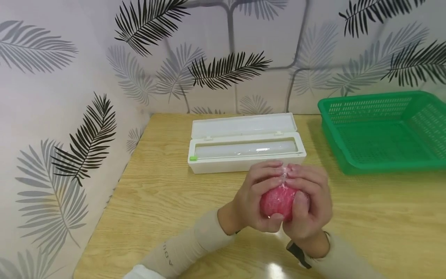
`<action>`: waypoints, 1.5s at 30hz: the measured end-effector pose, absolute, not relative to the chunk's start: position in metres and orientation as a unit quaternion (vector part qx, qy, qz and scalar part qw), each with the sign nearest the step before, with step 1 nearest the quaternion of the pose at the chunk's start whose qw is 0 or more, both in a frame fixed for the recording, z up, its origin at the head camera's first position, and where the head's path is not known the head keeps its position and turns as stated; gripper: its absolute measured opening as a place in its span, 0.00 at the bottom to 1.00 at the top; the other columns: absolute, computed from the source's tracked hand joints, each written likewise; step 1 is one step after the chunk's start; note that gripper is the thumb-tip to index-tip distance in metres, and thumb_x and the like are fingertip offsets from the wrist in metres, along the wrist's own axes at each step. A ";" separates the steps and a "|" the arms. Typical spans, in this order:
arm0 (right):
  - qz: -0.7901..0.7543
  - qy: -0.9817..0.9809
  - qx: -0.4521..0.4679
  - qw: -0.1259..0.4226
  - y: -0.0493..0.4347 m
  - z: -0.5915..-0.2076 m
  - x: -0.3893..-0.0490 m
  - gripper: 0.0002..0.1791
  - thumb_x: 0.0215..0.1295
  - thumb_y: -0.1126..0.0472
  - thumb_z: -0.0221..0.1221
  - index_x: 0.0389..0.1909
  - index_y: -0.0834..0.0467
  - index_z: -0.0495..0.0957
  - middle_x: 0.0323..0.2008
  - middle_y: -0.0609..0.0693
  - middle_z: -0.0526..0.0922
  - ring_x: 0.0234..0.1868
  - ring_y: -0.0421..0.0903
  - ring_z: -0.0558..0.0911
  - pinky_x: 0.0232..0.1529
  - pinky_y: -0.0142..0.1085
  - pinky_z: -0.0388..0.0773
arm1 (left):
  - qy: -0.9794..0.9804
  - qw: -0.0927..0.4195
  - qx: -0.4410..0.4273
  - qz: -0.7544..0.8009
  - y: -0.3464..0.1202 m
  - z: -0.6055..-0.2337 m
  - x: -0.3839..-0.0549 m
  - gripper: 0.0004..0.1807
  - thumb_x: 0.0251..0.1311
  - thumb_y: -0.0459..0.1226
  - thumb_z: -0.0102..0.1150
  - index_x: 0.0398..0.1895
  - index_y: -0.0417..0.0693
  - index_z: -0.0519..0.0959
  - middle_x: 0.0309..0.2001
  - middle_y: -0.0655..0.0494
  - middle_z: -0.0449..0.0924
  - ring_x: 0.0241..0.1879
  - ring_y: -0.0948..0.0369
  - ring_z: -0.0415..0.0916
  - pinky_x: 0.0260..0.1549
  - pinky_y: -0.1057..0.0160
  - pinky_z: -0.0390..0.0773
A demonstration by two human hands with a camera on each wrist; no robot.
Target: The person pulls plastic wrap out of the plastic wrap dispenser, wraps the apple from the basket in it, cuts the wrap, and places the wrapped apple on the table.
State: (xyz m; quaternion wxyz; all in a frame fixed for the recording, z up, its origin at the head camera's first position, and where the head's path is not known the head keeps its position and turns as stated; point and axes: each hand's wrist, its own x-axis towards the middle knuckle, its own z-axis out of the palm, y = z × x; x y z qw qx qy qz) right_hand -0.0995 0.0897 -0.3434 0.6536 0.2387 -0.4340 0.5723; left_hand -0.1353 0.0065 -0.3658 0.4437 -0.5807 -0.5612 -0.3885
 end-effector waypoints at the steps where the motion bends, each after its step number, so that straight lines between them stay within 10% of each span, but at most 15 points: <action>1: 0.571 -0.431 0.242 0.655 0.089 -0.343 -0.099 0.14 0.55 0.67 0.49 0.16 0.73 0.69 0.22 0.63 0.75 0.31 0.53 0.77 0.38 0.36 0.77 | -0.554 0.446 -0.590 -0.382 0.005 -0.365 -0.137 0.26 0.60 0.49 0.41 0.41 0.30 0.62 0.43 0.34 0.64 0.45 0.41 0.70 0.49 0.52 0.75; 23: 0.649 -0.508 0.229 0.519 0.097 -0.368 -0.104 0.11 0.53 0.74 0.43 0.23 0.77 0.71 0.27 0.63 0.75 0.34 0.50 0.75 0.37 0.34 0.75 | -0.587 0.472 -0.480 -0.451 0.012 -0.375 -0.133 0.20 0.57 0.42 0.40 0.35 0.28 0.68 0.36 0.36 0.69 0.36 0.48 0.72 0.39 0.63 0.79; 45: 0.556 -0.540 0.295 0.559 0.099 -0.382 -0.117 0.18 0.61 0.61 0.51 0.24 0.76 0.71 0.29 0.69 0.77 0.37 0.62 0.77 0.46 0.42 0.76 | -0.670 0.197 -0.344 -0.627 0.011 -0.359 -0.122 0.12 0.59 0.32 0.38 0.36 0.29 0.69 0.33 0.40 0.74 0.32 0.55 0.75 0.30 0.68 0.79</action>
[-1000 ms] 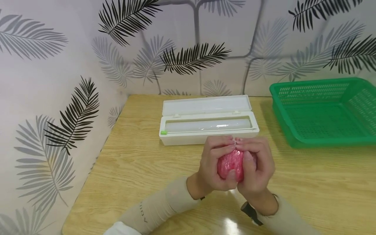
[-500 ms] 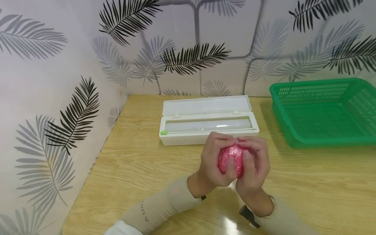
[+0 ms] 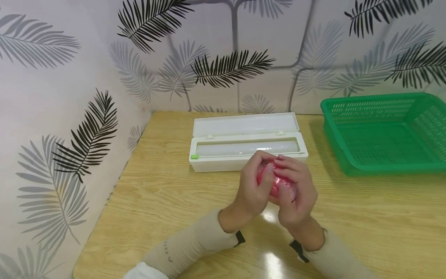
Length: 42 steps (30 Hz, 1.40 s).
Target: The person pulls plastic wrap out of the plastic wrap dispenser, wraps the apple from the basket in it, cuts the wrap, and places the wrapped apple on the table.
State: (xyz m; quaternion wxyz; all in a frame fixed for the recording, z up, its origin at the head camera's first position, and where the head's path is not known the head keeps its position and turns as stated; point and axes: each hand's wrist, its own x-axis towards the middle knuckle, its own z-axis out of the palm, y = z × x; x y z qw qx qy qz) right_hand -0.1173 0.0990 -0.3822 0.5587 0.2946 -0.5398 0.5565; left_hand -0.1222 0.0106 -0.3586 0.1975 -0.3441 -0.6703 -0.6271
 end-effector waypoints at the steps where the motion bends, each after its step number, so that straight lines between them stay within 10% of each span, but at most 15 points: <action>1: 0.545 -0.540 0.301 0.567 0.100 -0.382 -0.118 0.19 0.60 0.60 0.51 0.24 0.76 0.71 0.28 0.69 0.77 0.36 0.62 0.77 0.46 0.42 0.76 | -0.674 0.173 -0.335 -0.636 0.010 -0.358 -0.122 0.12 0.60 0.31 0.37 0.36 0.29 0.69 0.33 0.39 0.75 0.32 0.56 0.75 0.30 0.67 0.80; 10: 0.506 -0.525 0.319 0.606 0.104 -0.381 -0.122 0.18 0.57 0.60 0.52 0.21 0.75 0.73 0.24 0.68 0.78 0.29 0.62 0.78 0.41 0.41 0.78 | -0.703 0.021 -0.296 -0.646 0.011 -0.375 -0.133 0.17 0.68 0.38 0.31 0.41 0.38 0.71 0.36 0.48 0.75 0.35 0.65 0.74 0.30 0.65 0.80; 24: 0.560 -0.530 0.268 0.578 0.102 -0.390 -0.119 0.18 0.54 0.61 0.54 0.18 0.74 0.69 0.22 0.67 0.76 0.31 0.58 0.78 0.39 0.39 0.78 | -0.723 -0.027 -0.260 -0.640 0.007 -0.368 -0.127 0.19 0.69 0.35 0.34 0.47 0.33 0.75 0.43 0.44 0.79 0.42 0.63 0.74 0.45 0.67 0.76; 32: 0.624 -0.535 0.254 0.510 0.111 -0.392 -0.119 0.13 0.54 0.67 0.51 0.24 0.77 0.72 0.29 0.66 0.79 0.36 0.55 0.79 0.44 0.39 0.76 | -0.636 -0.081 -0.281 -0.714 0.008 -0.383 -0.132 0.20 0.70 0.41 0.38 0.59 0.39 0.61 0.54 0.44 0.67 0.48 0.61 0.72 0.44 0.61 0.78; 42: 0.675 -0.502 0.251 0.478 0.109 -0.382 -0.111 0.10 0.53 0.72 0.49 0.26 0.78 0.73 0.33 0.65 0.80 0.39 0.55 0.79 0.45 0.39 0.76 | -0.586 0.045 -0.356 -0.726 0.008 -0.369 -0.117 0.29 0.67 0.46 0.46 0.53 0.26 0.56 0.52 0.31 0.61 0.52 0.51 0.68 0.46 0.52 0.76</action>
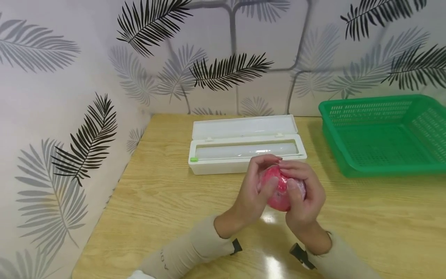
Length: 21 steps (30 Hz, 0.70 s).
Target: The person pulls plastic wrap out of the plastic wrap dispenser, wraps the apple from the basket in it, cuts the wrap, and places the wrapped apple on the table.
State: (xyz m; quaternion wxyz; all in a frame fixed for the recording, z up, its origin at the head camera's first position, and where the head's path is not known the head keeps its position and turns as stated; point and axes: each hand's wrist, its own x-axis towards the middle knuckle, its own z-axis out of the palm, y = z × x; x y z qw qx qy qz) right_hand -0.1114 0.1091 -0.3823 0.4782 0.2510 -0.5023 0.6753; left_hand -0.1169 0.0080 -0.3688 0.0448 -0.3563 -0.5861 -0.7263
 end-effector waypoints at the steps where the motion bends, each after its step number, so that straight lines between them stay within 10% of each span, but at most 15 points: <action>1: 0.678 -0.500 0.249 0.478 0.109 -0.381 -0.111 0.10 0.54 0.72 0.48 0.26 0.78 0.73 0.33 0.65 0.80 0.39 0.55 0.79 0.46 0.39 0.76 | -0.583 0.049 -0.357 -0.728 0.008 -0.367 -0.116 0.30 0.66 0.46 0.47 0.53 0.26 0.55 0.52 0.31 0.61 0.52 0.51 0.67 0.47 0.52 0.76; 8: 0.682 -0.512 0.227 0.470 0.108 -0.383 -0.107 0.11 0.55 0.72 0.47 0.28 0.78 0.72 0.35 0.64 0.79 0.42 0.55 0.78 0.47 0.39 0.76 | -0.580 0.055 -0.344 -0.737 0.011 -0.363 -0.113 0.31 0.65 0.47 0.48 0.52 0.27 0.54 0.52 0.31 0.61 0.50 0.55 0.68 0.43 0.54 0.78; 21: 0.716 -0.500 0.215 0.438 0.110 -0.387 -0.105 0.11 0.54 0.76 0.43 0.28 0.79 0.73 0.35 0.64 0.80 0.40 0.55 0.80 0.44 0.38 0.77 | -0.659 0.230 -0.390 -0.601 0.009 -0.365 -0.113 0.19 0.67 0.41 0.38 0.42 0.28 0.66 0.42 0.37 0.67 0.45 0.49 0.70 0.45 0.61 0.77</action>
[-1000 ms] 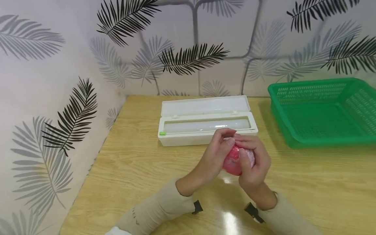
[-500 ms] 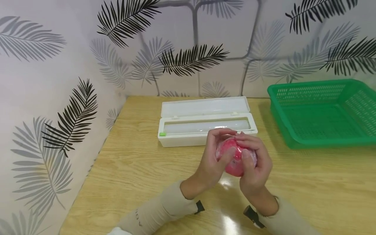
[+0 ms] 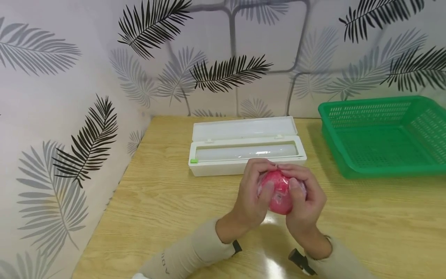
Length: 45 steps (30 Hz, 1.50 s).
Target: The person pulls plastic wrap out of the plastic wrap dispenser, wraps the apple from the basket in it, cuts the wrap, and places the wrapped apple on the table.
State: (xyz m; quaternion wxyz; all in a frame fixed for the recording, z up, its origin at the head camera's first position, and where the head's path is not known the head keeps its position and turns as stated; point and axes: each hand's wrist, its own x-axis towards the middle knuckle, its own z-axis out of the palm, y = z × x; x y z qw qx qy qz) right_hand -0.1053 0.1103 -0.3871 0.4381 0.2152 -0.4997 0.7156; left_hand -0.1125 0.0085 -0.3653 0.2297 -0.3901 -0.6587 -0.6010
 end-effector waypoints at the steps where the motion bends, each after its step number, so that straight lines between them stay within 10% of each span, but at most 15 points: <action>1: 0.719 -0.498 0.211 0.437 0.110 -0.386 -0.105 0.12 0.54 0.76 0.42 0.28 0.79 0.73 0.35 0.64 0.80 0.40 0.55 0.80 0.43 0.37 0.77 | -0.663 0.245 -0.393 -0.588 0.008 -0.365 -0.113 0.18 0.66 0.40 0.38 0.42 0.28 0.66 0.42 0.37 0.67 0.44 0.49 0.70 0.44 0.62 0.77; 20: 0.709 -0.540 0.223 0.395 0.105 -0.386 -0.094 0.12 0.58 0.78 0.40 0.37 0.79 0.70 0.47 0.66 0.77 0.51 0.57 0.75 0.48 0.36 0.76 | -0.605 0.272 -0.391 -0.638 0.017 -0.376 -0.119 0.14 0.65 0.37 0.37 0.36 0.30 0.65 0.32 0.42 0.66 0.31 0.53 0.70 0.26 0.67 0.77; 26: 0.645 -0.587 0.236 0.428 0.105 -0.388 -0.099 0.10 0.53 0.75 0.45 0.34 0.80 0.67 0.44 0.67 0.75 0.48 0.56 0.75 0.47 0.36 0.76 | -0.606 0.193 -0.353 -0.686 0.015 -0.377 -0.121 0.10 0.66 0.31 0.36 0.33 0.30 0.64 0.30 0.41 0.68 0.29 0.56 0.70 0.21 0.66 0.77; 35: 0.479 -0.547 0.304 0.615 0.099 -0.388 -0.115 0.18 0.59 0.58 0.52 0.22 0.73 0.71 0.27 0.70 0.76 0.33 0.62 0.78 0.44 0.41 0.78 | -0.578 0.011 -0.266 -0.771 0.015 -0.389 -0.126 0.16 0.70 0.37 0.30 0.29 0.32 0.61 0.24 0.38 0.68 0.20 0.64 0.71 0.14 0.69 0.73; 45: 0.434 -0.556 0.328 0.628 0.102 -0.392 -0.124 0.21 0.57 0.53 0.59 0.22 0.69 0.73 0.25 0.63 0.76 0.28 0.64 0.76 0.42 0.40 0.77 | -0.613 -0.037 -0.216 -0.759 0.014 -0.387 -0.133 0.20 0.70 0.42 0.32 0.28 0.33 0.65 0.21 0.55 0.67 0.17 0.67 0.68 0.12 0.72 0.69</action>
